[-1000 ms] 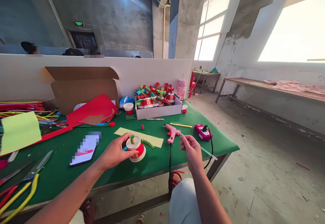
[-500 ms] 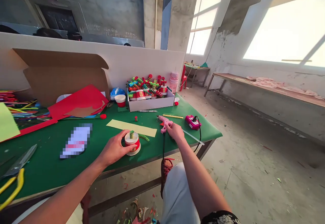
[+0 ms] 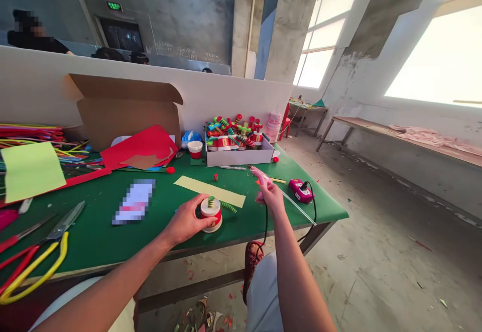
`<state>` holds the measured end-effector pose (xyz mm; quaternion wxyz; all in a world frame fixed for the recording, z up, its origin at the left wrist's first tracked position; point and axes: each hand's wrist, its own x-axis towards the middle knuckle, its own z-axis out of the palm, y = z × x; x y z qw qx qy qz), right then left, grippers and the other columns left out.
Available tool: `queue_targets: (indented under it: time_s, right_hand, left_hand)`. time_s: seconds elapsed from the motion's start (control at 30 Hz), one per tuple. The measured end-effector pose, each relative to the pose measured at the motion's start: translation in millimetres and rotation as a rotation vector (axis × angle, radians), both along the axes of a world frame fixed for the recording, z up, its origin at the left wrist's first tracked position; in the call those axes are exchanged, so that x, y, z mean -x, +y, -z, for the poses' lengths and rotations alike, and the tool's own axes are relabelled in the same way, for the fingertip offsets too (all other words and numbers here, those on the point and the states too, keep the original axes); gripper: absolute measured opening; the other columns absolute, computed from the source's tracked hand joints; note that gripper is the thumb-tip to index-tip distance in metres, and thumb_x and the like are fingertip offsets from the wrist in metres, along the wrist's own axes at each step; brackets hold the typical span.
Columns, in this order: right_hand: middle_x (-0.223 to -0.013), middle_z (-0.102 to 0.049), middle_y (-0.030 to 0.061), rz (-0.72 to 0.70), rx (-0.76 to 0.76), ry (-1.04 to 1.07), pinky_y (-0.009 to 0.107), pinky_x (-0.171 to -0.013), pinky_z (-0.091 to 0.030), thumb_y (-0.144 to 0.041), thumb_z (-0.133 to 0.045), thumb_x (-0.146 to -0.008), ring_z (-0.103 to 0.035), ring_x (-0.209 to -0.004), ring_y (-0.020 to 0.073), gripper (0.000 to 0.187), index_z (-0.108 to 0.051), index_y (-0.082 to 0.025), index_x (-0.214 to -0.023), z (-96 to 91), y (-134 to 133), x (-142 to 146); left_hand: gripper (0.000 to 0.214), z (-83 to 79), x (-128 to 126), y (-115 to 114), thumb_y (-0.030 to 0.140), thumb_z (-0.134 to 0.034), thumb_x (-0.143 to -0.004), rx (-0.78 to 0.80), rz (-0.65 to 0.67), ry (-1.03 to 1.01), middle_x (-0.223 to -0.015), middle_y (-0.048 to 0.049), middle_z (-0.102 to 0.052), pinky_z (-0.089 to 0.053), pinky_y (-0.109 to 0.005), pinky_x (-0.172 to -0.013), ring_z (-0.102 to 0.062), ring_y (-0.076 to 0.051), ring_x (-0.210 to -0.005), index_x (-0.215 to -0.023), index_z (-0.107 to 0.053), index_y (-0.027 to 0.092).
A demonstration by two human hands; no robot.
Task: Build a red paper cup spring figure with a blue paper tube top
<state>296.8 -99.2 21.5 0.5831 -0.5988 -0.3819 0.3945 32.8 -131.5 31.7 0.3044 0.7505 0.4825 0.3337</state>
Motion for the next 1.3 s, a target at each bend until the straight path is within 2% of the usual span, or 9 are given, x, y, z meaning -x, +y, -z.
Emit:
queue_targets:
  time_s: [0.07, 0.17, 0.27, 0.37, 0.47, 0.67, 0.8, 0.97, 1.3]
  right_hand:
    - [-0.056, -0.058, 0.0005, -0.039, 0.033, 0.162, 0.029, -0.054, -0.053, -0.032, -0.07, -0.07, -0.053, -0.05, 0.0134, 0.019, -0.057, -0.021, -0.063, -9.1, -9, 3]
    - [-0.06, -0.056, -0.0007, -0.227, 0.096, 0.445, 0.024, -0.049, -0.051, -0.042, -0.069, -0.075, -0.049, -0.047, 0.0096, 0.024, -0.064, -0.019, -0.076, -26.8, -18, 8]
    - [-0.062, -0.056, -0.0005, -0.257, 0.094, 0.526, 0.022, -0.049, -0.05, -0.04, -0.067, -0.079, -0.051, -0.049, 0.0094, 0.023, -0.062, -0.018, -0.078, -44.8, -22, 14]
    - [-0.071, -0.064, 0.0027, -0.281, 0.005, 0.419, 0.023, -0.047, -0.046, -0.033, -0.064, -0.08, -0.054, -0.053, 0.0115, 0.016, -0.06, -0.018, -0.084, -64.2, -28, 17]
    - [-0.067, -0.062, -0.0003, -0.44, -0.103, 0.186, 0.023, -0.043, -0.036, -0.036, -0.067, -0.079, -0.048, -0.048, 0.0102, 0.026, -0.059, -0.018, -0.097, -85.9, -38, 17]
    - [-0.058, -0.05, -0.0044, -0.709, -0.064, -0.258, 0.023, -0.048, -0.032, -0.052, -0.063, -0.083, -0.041, -0.051, 0.0088, 0.038, -0.056, -0.016, -0.095, -117.0, -58, 17]
    - [-0.061, -0.048, -0.0042, -0.775, -0.01, -0.43, 0.022, -0.048, -0.03, -0.055, -0.057, -0.087, -0.039, -0.052, 0.0082, 0.038, -0.054, -0.017, -0.092, -123.4, -69, 20]
    - [-0.078, -0.052, 0.001, -0.832, -0.042, -0.515, 0.023, -0.049, -0.036, -0.052, -0.051, -0.091, -0.043, -0.06, 0.0111, 0.034, -0.055, -0.02, -0.102, -124.2, -77, 28]
    - [-0.068, -0.041, -0.0028, -0.81, -0.114, -0.624, 0.024, -0.048, -0.033, -0.043, -0.052, -0.093, -0.037, -0.056, 0.0102, 0.024, -0.052, -0.02, -0.087, -119.2, -72, 32]
  left_hand:
    - [0.037, 0.1, 0, 0, 0.029, -0.073, -0.064, 0.019, 0.013, -0.023, -0.096, -0.0007, -0.072, -0.05, -0.028, -0.073, -0.066, -0.02, -0.087, -0.099, -0.061, 0.024]
    - [0.036, 0.3, 0, 1, 0.03, -0.073, -0.064, 0.037, 0.026, -0.054, -0.094, 0.0003, -0.071, -0.049, -0.027, -0.072, -0.065, -0.02, -0.086, -0.097, -0.061, 0.024]
    - [0.035, -0.6, 0, 0, 0.031, -0.072, -0.063, 0.059, 0.026, -0.072, -0.092, 0.0008, -0.071, -0.049, -0.027, -0.072, -0.065, -0.02, -0.084, -0.096, -0.06, 0.024]
    - [0.034, -3.0, 0, -2, 0.034, -0.071, -0.064, 0.086, 0.028, -0.082, -0.092, 0.0004, -0.071, -0.049, -0.028, -0.072, -0.064, -0.02, -0.084, -0.095, -0.06, 0.024]
    - [0.035, -5.6, 1, -4, 0.036, -0.068, -0.067, 0.112, 0.052, -0.076, -0.095, 0.0006, -0.07, -0.049, -0.029, -0.074, -0.064, -0.02, -0.087, -0.099, -0.059, 0.024]
    - [0.035, -7.4, 0, -4, 0.035, -0.068, -0.067, 0.118, 0.057, -0.076, -0.095, 0.0008, -0.069, -0.048, -0.028, -0.075, -0.063, -0.02, -0.088, -0.099, -0.058, 0.024]
    - [0.034, -7.8, -1, -5, 0.033, -0.068, -0.067, 0.121, 0.057, -0.079, -0.093, 0.0018, -0.069, -0.048, -0.026, -0.074, -0.062, -0.019, -0.086, -0.098, -0.058, 0.024]
    - [0.035, -7.9, 0, -4, 0.033, -0.07, -0.067, 0.131, 0.059, -0.067, -0.091, 0.0023, -0.068, -0.047, -0.026, -0.072, -0.062, -0.018, -0.084, -0.099, -0.058, 0.024]
    - [0.039, -6.5, 1, -3, 0.035, -0.07, -0.068, 0.131, 0.057, -0.051, -0.096, 0.0016, -0.069, -0.046, -0.026, -0.073, -0.061, -0.019, -0.087, -0.103, -0.057, 0.024]
